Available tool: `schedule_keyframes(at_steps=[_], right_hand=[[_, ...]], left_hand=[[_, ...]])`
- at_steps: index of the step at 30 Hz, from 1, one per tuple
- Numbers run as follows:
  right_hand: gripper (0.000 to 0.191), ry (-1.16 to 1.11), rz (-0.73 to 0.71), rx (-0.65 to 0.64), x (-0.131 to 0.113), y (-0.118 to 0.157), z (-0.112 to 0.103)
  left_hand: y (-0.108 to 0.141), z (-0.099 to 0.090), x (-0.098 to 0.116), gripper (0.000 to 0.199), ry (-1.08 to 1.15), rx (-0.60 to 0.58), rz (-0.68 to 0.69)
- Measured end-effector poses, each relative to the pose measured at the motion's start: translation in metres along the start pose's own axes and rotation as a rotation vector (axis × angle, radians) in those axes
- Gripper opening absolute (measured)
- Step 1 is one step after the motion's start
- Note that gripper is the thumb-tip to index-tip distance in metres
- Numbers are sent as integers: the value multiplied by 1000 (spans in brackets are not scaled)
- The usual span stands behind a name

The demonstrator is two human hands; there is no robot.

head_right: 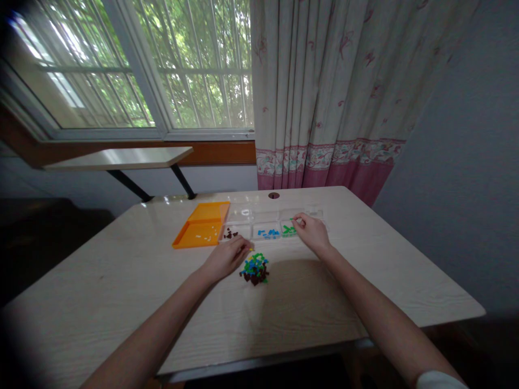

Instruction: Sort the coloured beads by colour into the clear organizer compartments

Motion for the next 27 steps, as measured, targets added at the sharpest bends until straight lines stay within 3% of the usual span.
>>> schedule_keyframes(at_steps=[8, 12, 16, 19, 27], right_hand=[[26, 48, 42, -11, 2, 2, 1], [27, -55, -70, -87, -23, 7, 7], [22, -163, -234, -253, -61, 20, 28], [19, -222, -299, -300, -81, 30, 39], [18, -276, -292, -303, -84, 32, 38]], left_hand=[[-1, -2, 4, 19, -22, 6, 5], [1, -5, 11, 19, 23, 17, 20], [3, -6, 19, 18, 83, 46, 29], [4, -4, 22, 17, 106, 35, 30], [3, -1, 23, 18, 125, 25, 31]])
Point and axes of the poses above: each hand's wrist, its own y-axis away from the middle knuckle, its own z-axis out of the palm, x = y × z, the point moved 5 cm from there along -y, towards the middle knuckle, and after that the axes turned 10 degrees about -z, right-handed, at the moved point
